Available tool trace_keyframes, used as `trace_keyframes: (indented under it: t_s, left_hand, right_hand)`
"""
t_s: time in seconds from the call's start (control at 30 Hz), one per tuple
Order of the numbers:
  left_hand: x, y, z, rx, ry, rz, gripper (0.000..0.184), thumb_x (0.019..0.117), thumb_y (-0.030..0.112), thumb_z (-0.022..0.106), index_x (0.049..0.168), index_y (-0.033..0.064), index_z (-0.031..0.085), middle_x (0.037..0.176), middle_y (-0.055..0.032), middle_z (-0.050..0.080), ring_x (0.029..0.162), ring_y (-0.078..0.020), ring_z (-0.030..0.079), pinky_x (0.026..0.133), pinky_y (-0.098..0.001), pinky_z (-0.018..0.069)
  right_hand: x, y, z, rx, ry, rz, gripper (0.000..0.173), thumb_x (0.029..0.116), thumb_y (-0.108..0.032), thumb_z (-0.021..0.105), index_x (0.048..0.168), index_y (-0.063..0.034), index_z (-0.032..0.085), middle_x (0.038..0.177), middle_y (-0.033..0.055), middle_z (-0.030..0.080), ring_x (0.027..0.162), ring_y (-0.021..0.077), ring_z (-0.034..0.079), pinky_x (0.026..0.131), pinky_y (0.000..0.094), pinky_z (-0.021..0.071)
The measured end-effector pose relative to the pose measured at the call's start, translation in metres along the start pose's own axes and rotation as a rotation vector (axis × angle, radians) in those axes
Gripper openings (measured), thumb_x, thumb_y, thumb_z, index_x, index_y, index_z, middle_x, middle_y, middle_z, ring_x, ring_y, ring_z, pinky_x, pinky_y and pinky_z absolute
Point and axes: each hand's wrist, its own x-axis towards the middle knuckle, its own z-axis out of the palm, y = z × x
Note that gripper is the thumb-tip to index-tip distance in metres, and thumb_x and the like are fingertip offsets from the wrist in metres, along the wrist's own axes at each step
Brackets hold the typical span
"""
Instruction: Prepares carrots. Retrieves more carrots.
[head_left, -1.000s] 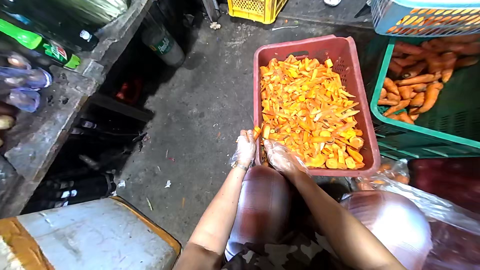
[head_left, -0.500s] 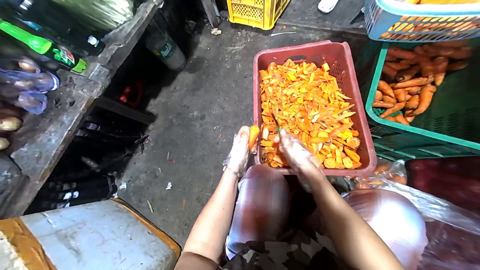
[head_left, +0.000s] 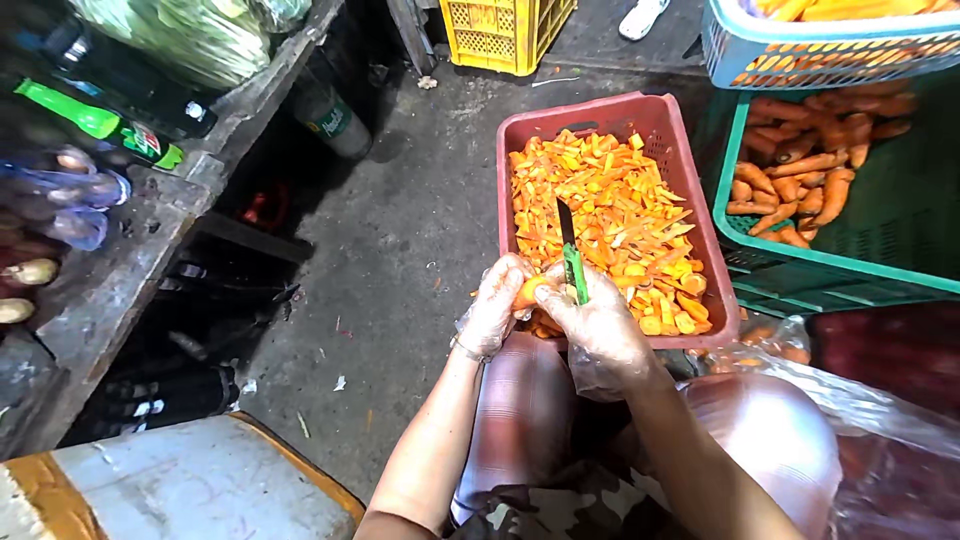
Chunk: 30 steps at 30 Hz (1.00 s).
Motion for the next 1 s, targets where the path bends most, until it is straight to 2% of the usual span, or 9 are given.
trace_keyframes:
  t_s: [0.23,0.33,0.4,0.43,0.5,0.57,0.63,0.83,1.0]
  left_hand:
    - [0.002,-0.001,0.007,-0.055,0.008,-0.119,0.025,0.0992,0.046,0.064,0.09,0.022,0.063,0.073,0.0088,0.063,0.053,0.0026,0.053,0.05,-0.0126,0.0459]
    - [0.006,-0.001,0.006,0.046,0.179,-0.2,0.03,0.1076,0.035,0.039,0.096,0.0158,0.059,0.065,0.0058,0.056,0.05,-0.0017,0.05,0.049,-0.0162,0.0443]
    - [0.011,-0.002,0.002,0.239,0.414,-0.28,0.034,0.1119,0.028,0.027,0.103,0.0121,0.056,0.067,0.0037,0.052,0.049,-0.0032,0.046,0.048,-0.0177,0.0426]
    - [0.014,-0.005,-0.003,0.37,0.505,-0.323,0.034,0.113,0.028,0.027,0.106,0.0104,0.055,0.069,0.0024,0.051,0.052,-0.0046,0.046,0.05,-0.0196,0.0427]
    - [0.016,-0.016,-0.017,0.644,0.566,-0.389,0.036,0.1135,0.027,0.028,0.112,0.0037,0.056,0.083,-0.0053,0.053,0.068,-0.0116,0.051,0.063,-0.0288,0.0467]
    - [0.016,-0.029,-0.029,0.843,0.548,-0.433,0.037,0.1129,0.02,0.031,0.117,-0.0054,0.058,0.101,-0.0202,0.06,0.091,-0.0261,0.059,0.083,-0.0431,0.0507]
    - [0.017,-0.039,-0.034,0.974,0.543,-0.507,0.038,0.1132,0.019,0.032,0.124,-0.0066,0.057,0.111,-0.0264,0.063,0.104,-0.0344,0.063,0.094,-0.0501,0.05]
    - [0.021,-0.052,-0.041,1.082,0.573,-0.629,0.039,0.1133,0.026,0.032,0.132,-0.0015,0.053,0.12,-0.0272,0.064,0.113,-0.038,0.064,0.099,-0.0548,0.0497]
    - [0.018,-0.05,-0.04,1.064,0.555,-0.625,0.04,0.1134,0.026,0.033,0.135,-0.0016,0.052,0.124,-0.0287,0.063,0.117,-0.0401,0.063,0.1,-0.0566,0.0486]
  right_hand:
    - [-0.001,0.0,-0.007,-0.044,0.044,0.006,0.009,0.0971,-0.023,0.064,0.102,-0.0169,0.069,0.078,-0.0052,0.063,0.068,0.0043,0.059,0.064,0.0291,0.051]
    - [0.002,0.007,-0.01,-0.112,0.055,0.062,0.022,0.1054,-0.033,0.055,0.117,-0.0177,0.067,0.084,-0.0008,0.064,0.074,0.0087,0.062,0.067,0.0332,0.0527]
    - [0.008,0.017,-0.011,-0.257,0.001,0.154,0.038,0.1095,-0.04,0.046,0.134,-0.0149,0.059,0.103,0.0113,0.068,0.094,0.0232,0.066,0.083,0.0491,0.053]
    - [0.012,0.027,-0.009,-0.338,-0.044,0.194,0.043,0.111,-0.043,0.039,0.136,-0.0132,0.058,0.114,0.0146,0.068,0.106,0.0276,0.066,0.093,0.0535,0.0513]
    - [0.02,0.044,-0.002,-0.495,-0.163,0.254,0.051,0.1125,-0.043,0.028,0.136,-0.0111,0.06,0.129,0.0167,0.066,0.123,0.0316,0.062,0.105,0.0567,0.0462]
    - [0.027,0.05,0.01,-0.584,-0.279,0.307,0.053,0.1133,-0.041,0.024,0.139,-0.0092,0.058,0.139,0.0187,0.061,0.132,0.0339,0.056,0.11,0.0582,0.0408]
    - [0.035,0.055,0.021,-0.648,-0.337,0.323,0.055,0.1135,-0.04,0.023,0.145,-0.008,0.054,0.146,0.0193,0.056,0.139,0.035,0.051,0.114,0.0591,0.0372]
    - [0.054,0.076,0.039,-0.684,-0.333,0.285,0.057,0.113,-0.042,0.022,0.15,-0.0083,0.05,0.15,0.019,0.054,0.142,0.0357,0.049,0.115,0.0603,0.0368]
    - [0.061,0.085,0.042,-0.707,-0.336,0.274,0.057,0.1128,-0.042,0.023,0.148,-0.008,0.053,0.148,0.019,0.056,0.141,0.0351,0.049,0.115,0.059,0.037]
